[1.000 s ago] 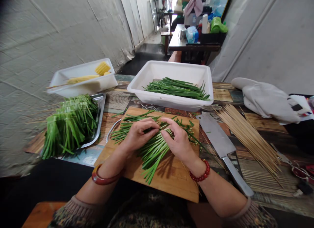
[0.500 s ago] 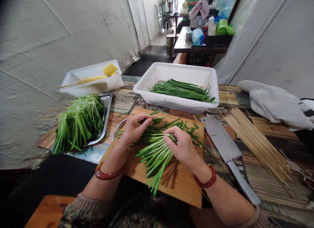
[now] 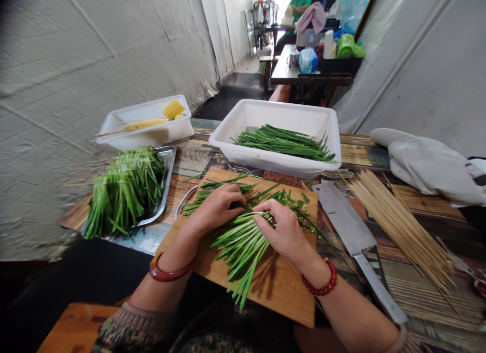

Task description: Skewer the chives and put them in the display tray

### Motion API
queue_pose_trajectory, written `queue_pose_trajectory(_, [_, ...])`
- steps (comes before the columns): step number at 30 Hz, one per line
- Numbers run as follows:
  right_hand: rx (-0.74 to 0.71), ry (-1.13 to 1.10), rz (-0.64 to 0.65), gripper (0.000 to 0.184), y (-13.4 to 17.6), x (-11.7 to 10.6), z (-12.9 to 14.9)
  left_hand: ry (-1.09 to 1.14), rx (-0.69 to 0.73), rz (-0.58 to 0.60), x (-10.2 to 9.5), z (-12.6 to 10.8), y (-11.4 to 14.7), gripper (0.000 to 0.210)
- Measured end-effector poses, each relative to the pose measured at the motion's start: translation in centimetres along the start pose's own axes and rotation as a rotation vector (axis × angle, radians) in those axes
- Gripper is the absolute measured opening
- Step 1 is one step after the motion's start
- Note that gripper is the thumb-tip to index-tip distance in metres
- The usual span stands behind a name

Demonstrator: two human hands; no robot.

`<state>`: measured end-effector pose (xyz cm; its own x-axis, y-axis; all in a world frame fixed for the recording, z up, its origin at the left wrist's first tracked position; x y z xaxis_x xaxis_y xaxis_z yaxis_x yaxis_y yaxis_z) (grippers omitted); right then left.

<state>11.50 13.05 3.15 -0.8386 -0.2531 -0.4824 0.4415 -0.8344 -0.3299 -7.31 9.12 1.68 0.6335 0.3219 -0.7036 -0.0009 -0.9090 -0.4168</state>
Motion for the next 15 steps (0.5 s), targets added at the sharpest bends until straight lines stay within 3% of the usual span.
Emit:
queue_pose_trajectory(7, [0.032, -0.005, -0.023, 0.013, 0.0, 0.0, -0.3, 0.239, -0.251, -0.28, -0.7, 0.4, -0.2, 0.01])
queue_pose_trajectory(11, [0.07, -0.056, -0.014, 0.023, -0.1, 0.1, -0.4, 0.431, -0.371, -0.278, -0.6, 0.0, -0.1, 0.005])
queue_pose_trajectory(15, [0.06, -0.057, -0.016, 0.026, -0.3, 0.0, -0.3, 0.452, -0.354, -0.264, -0.5, -0.8, -0.2, 0.013])
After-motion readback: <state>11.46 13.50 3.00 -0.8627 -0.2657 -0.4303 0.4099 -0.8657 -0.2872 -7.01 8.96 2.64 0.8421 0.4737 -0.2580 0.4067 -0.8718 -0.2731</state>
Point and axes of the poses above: each hand's wrist, its own y-axis away from the middle knuckle, its own x-axis out of the palm, z = x × y, the point moved 3 cm from there along -y, towards the middle knuckle, and after that the axes turned 14 degrees about -z, right-handed, at the moved point
